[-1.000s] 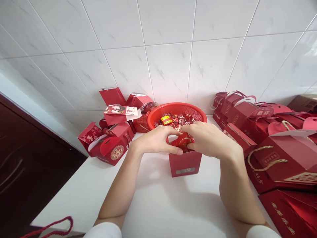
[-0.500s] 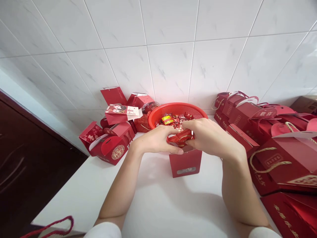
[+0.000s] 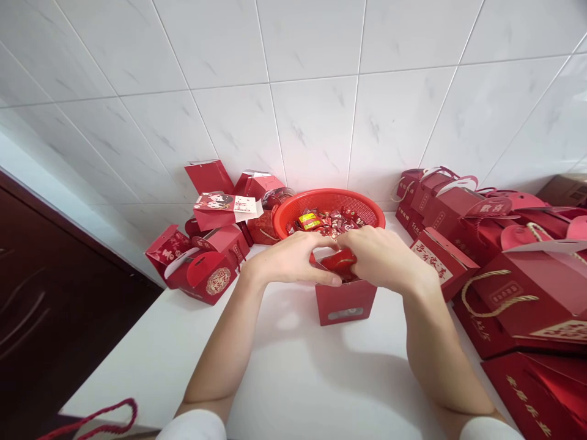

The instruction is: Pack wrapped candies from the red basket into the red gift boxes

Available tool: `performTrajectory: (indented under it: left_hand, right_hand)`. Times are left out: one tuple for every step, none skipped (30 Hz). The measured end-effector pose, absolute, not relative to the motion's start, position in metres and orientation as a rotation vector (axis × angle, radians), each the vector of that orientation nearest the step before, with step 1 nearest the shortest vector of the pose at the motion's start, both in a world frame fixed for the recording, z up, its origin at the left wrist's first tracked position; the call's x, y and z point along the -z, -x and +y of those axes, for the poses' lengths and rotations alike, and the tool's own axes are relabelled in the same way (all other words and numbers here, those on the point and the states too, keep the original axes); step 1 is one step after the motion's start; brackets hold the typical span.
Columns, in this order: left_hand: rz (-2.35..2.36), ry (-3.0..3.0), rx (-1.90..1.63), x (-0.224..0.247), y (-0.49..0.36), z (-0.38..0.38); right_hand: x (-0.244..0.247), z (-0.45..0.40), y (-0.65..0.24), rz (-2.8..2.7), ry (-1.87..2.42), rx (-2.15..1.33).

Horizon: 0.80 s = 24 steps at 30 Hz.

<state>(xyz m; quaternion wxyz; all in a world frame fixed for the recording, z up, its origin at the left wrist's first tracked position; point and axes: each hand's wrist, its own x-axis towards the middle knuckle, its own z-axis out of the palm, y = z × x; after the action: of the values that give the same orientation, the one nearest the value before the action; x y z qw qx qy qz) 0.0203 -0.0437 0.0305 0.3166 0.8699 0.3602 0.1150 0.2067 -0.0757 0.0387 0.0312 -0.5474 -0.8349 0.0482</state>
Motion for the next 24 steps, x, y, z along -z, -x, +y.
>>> performTrajectory:
  left_hand:
    - [0.942, -2.288, -0.303, -0.031, -0.020, -0.044]
    - [0.942, -2.283, -0.300, -0.031, -0.020, -0.044]
    - [0.949, -2.278, -0.298, -0.031, -0.020, -0.045]
    - [0.959, -2.275, -0.295, -0.031, -0.020, -0.045]
    - [0.963, -2.278, -0.293, -0.031, -0.019, -0.044]
    - [0.955, -2.285, -0.292, -0.031, -0.019, -0.044]
    - [0.940, -2.294, -0.291, -0.031, -0.019, -0.044]
    - [0.925, -2.302, -0.292, -0.030, -0.019, -0.044]
    - [0.915, -2.305, -0.292, -0.030, -0.019, -0.043]
    - [0.911, -2.304, -0.289, -0.030, -0.019, -0.043]
    - [0.912, -2.303, -0.281, -0.030, -0.019, -0.044]
    - [0.916, -2.305, -0.273, -0.031, -0.020, -0.044]
    - [0.920, -2.315, -0.266, -0.031, -0.020, -0.045]
    - [0.918, -2.331, -0.261, -0.031, -0.019, -0.045]
    - [0.908, -2.352, -0.259, -0.032, -0.019, -0.046]
    - [0.897, -2.376, -0.256, -0.032, -0.019, -0.046]
    - [0.889, -2.399, -0.249, -0.032, -0.019, -0.046]
    - [0.887, -2.422, -0.237, -0.032, -0.019, -0.046]
    - [0.889, -2.448, -0.223, -0.032, -0.019, -0.046]
    - [0.899, -2.475, -0.213, -0.031, -0.019, -0.046]
    - [0.913, -2.502, -0.209, -0.030, -0.020, -0.045]
    - [0.924, -2.528, -0.218, -0.029, -0.021, -0.044]
    - [0.926, -2.547, -0.243, -0.027, -0.021, -0.042]
    - [0.921, -2.555, -0.284, -0.026, -0.022, -0.041]
  right_hand:
    - [-0.038, -0.075, -0.207, -2.599, 1.626, -0.190]
    - [-0.038, -0.075, -0.208, -2.623, 1.565, -0.239]
    - [-0.038, -0.075, -0.209, -2.635, 1.520, -0.286]
    - [-0.039, -0.076, -0.211, -2.632, 1.496, -0.324]
    - [-0.041, -0.077, -0.213, -2.613, 1.484, -0.348]
    - [-0.043, -0.078, -0.215, -2.587, 1.477, -0.360]
    - [-0.045, -0.080, -0.217, -2.558, 1.470, -0.367]
    - [-0.047, -0.082, -0.219, -2.537, 1.456, -0.377]
    - [-0.048, -0.083, -0.220, -2.532, 1.434, -0.394]
    - [-0.049, -0.084, -0.220, -2.546, 1.404, -0.421]
    - [-0.050, -0.085, -0.220, -2.575, 1.368, -0.454]
    - [-0.050, -0.084, -0.219, -2.611, 1.327, -0.488]
    - [-0.050, -0.084, -0.219, -2.643, 1.286, -0.515]
    - [-0.050, -0.083, -0.219, -2.659, 1.252, -0.531]
    - [-0.050, -0.082, -0.220, -2.657, 1.230, -0.537]
    - [-0.050, -0.081, -0.222, -2.637, 1.222, -0.534]
    - [-0.051, -0.081, -0.224, -2.608, 1.224, -0.528]
    - [-0.052, -0.081, -0.228, -2.574, 1.232, -0.521]
    - [-0.053, -0.081, -0.232, -2.539, 1.241, -0.514]
    - [-0.054, -0.082, -0.236, -2.510, 1.249, -0.507]
    - [-0.056, -0.082, -0.240, -2.484, 1.255, -0.494]
    - [-0.056, -0.083, -0.243, -2.460, 1.259, -0.475]
    - [-0.057, -0.083, -0.247, -2.438, 1.263, -0.455]
    - [-0.057, -0.083, -0.249, -2.419, 1.267, -0.437]
